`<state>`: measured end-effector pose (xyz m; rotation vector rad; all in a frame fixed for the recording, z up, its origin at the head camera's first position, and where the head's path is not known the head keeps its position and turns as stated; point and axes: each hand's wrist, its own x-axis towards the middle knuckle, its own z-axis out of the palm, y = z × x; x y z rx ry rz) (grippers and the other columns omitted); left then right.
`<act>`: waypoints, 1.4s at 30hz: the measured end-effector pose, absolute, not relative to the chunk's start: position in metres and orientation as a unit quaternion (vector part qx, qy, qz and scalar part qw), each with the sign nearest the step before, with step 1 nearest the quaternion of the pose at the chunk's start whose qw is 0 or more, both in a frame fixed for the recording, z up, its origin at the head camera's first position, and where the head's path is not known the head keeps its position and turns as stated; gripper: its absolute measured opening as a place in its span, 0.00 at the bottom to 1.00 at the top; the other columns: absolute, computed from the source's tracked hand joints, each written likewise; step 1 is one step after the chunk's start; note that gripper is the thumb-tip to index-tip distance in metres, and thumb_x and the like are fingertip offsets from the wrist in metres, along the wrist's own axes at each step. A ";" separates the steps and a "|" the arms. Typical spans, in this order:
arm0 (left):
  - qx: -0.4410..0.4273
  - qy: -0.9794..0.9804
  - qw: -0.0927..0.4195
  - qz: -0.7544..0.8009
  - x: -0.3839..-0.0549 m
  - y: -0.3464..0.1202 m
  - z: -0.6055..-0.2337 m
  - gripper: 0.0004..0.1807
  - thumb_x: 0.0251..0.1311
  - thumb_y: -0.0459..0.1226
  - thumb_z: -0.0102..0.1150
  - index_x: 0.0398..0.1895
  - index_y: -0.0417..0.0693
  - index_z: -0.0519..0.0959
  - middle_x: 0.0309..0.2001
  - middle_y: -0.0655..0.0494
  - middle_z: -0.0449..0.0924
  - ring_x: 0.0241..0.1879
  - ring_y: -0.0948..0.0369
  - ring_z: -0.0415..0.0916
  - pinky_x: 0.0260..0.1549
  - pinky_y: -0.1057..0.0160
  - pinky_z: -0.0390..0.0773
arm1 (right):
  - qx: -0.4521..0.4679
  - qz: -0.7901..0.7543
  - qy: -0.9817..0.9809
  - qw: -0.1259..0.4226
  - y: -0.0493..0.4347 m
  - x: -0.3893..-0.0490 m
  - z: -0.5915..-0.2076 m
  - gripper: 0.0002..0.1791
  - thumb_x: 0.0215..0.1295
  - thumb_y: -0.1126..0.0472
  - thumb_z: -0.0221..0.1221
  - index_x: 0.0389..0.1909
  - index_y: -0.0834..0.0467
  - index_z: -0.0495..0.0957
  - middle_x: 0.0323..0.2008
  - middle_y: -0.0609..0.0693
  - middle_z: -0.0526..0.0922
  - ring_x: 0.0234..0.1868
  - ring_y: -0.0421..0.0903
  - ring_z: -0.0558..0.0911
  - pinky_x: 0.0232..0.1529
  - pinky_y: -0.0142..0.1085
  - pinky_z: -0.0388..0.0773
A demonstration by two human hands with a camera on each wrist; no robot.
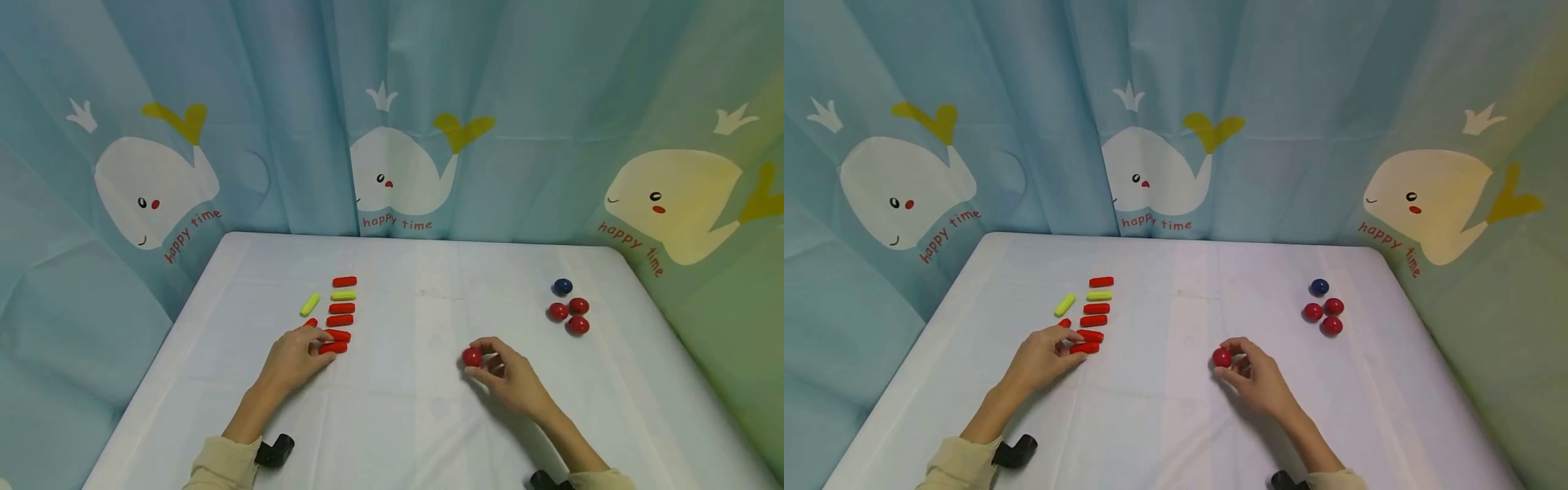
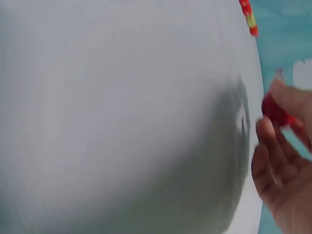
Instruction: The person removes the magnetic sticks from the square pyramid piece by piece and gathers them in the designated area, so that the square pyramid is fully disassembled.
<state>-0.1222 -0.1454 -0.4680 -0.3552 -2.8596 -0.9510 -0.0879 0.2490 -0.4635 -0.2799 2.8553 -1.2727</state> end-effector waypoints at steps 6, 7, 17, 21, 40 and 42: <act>-0.124 -0.932 0.077 -0.332 -0.115 -0.153 -0.460 0.14 0.48 0.34 0.80 0.39 0.47 0.88 0.28 0.58 0.82 0.24 0.66 0.69 0.25 0.67 0.71 | 0.032 -0.368 0.928 -0.057 0.283 -0.096 -0.455 0.25 0.66 0.55 0.69 0.58 0.62 0.74 0.50 0.65 0.84 0.41 0.51 0.83 0.36 0.32 0.77; -0.126 -0.929 0.084 -0.337 -0.114 -0.154 -0.459 0.14 0.48 0.34 0.81 0.38 0.46 0.88 0.29 0.57 0.83 0.24 0.66 0.70 0.25 0.67 0.71 | 0.051 -0.366 0.927 -0.059 0.289 -0.097 -0.454 0.26 0.67 0.54 0.69 0.59 0.63 0.74 0.51 0.66 0.83 0.42 0.53 0.84 0.36 0.32 0.76; -0.154 -0.908 0.133 -0.366 -0.112 -0.164 -0.456 0.15 0.47 0.32 0.81 0.40 0.40 0.89 0.25 0.56 0.79 0.23 0.67 0.66 0.22 0.69 0.68 | 0.179 -0.336 0.921 -0.083 0.330 -0.103 -0.456 0.32 0.67 0.51 0.68 0.59 0.69 0.70 0.51 0.70 0.81 0.49 0.63 0.84 0.37 0.34 0.72; -0.151 -0.908 0.131 -0.369 -0.111 -0.167 -0.454 0.15 0.47 0.33 0.81 0.40 0.40 0.89 0.24 0.58 0.77 0.24 0.67 0.66 0.22 0.68 0.68 | 0.214 -0.335 0.913 -0.096 0.334 -0.105 -0.457 0.31 0.67 0.52 0.67 0.58 0.70 0.69 0.50 0.70 0.80 0.47 0.62 0.80 0.36 0.39 0.70; -0.153 -0.898 0.111 -0.396 -0.109 -0.159 -0.448 0.12 0.48 0.35 0.81 0.37 0.45 0.89 0.34 0.53 0.86 0.23 0.69 0.70 0.23 0.69 0.72 | 0.238 -0.265 0.929 -0.097 0.340 -0.114 -0.460 0.24 0.67 0.44 0.64 0.32 0.63 0.72 0.27 0.58 0.76 0.32 0.57 0.75 0.26 0.42 0.63; -0.159 -0.896 0.103 -0.402 -0.110 -0.156 -0.447 0.12 0.48 0.35 0.81 0.37 0.45 0.89 0.33 0.54 0.86 0.23 0.68 0.71 0.24 0.68 0.73 | 0.234 -0.263 0.931 -0.095 0.340 -0.111 -0.459 0.25 0.68 0.43 0.63 0.32 0.62 0.72 0.26 0.56 0.75 0.31 0.55 0.74 0.25 0.41 0.63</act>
